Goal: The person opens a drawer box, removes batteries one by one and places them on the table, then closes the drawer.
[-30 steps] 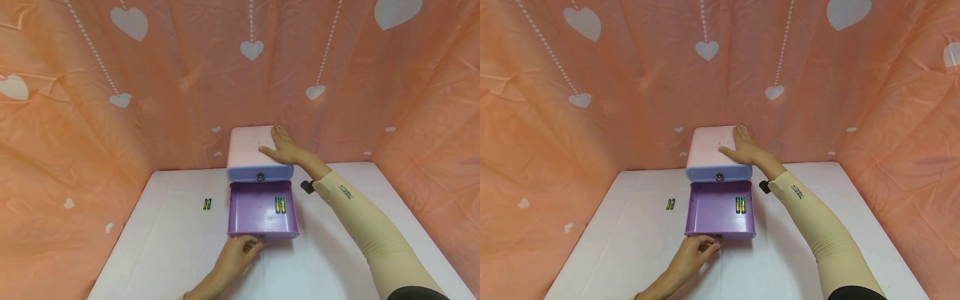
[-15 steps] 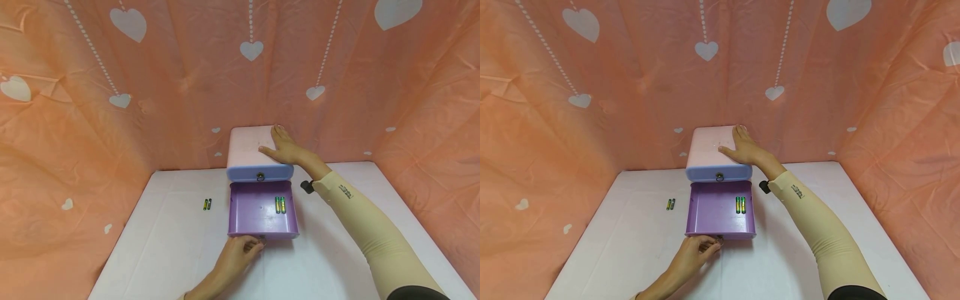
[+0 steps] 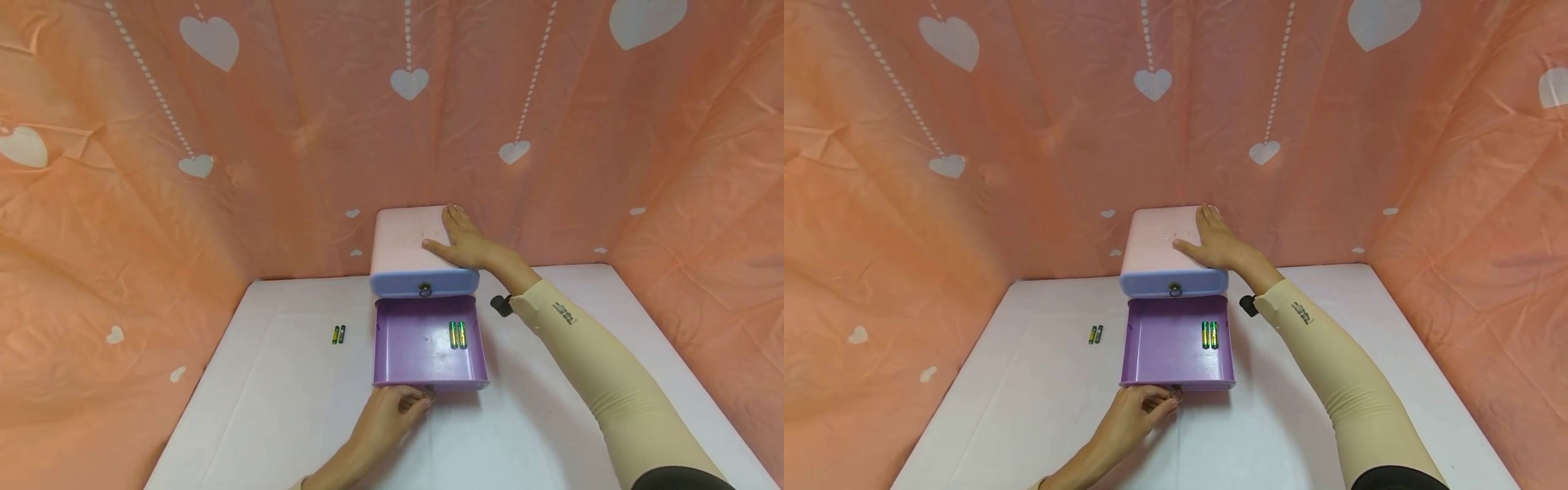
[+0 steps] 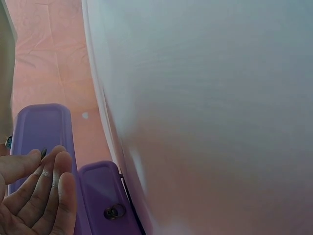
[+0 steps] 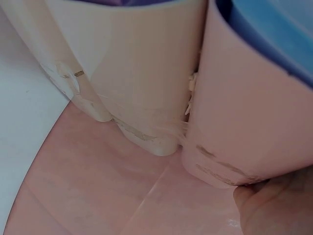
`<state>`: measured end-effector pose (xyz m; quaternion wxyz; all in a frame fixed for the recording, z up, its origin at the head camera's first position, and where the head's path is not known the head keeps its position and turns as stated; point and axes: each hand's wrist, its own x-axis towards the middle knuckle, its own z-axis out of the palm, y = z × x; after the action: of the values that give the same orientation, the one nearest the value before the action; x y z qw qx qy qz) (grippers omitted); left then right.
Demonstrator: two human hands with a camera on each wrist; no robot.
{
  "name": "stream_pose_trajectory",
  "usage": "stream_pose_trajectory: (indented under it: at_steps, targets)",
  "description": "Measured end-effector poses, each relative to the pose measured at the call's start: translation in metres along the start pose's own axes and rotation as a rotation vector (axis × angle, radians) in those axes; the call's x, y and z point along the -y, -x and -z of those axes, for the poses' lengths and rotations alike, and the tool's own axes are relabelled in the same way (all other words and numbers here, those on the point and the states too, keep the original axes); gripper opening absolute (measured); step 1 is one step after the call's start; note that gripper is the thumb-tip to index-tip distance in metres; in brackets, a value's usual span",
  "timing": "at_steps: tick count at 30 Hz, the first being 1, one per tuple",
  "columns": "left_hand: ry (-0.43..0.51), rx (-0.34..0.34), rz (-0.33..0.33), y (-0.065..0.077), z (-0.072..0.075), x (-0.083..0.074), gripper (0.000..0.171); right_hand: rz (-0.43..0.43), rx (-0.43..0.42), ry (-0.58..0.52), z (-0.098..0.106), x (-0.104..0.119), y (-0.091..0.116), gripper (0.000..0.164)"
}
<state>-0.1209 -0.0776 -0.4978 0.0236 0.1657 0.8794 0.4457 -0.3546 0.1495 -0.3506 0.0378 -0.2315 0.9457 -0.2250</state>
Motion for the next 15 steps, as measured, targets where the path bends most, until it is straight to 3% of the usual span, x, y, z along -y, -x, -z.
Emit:
stream_pose_trajectory:
  at_steps: [15]
  targets:
    - [-0.022, -0.001, -0.001, 0.0022, 0.0002, 0.001, 0.013, -0.006, 0.001, -0.004, -0.0008, 0.0017, 0.003, 0.104]
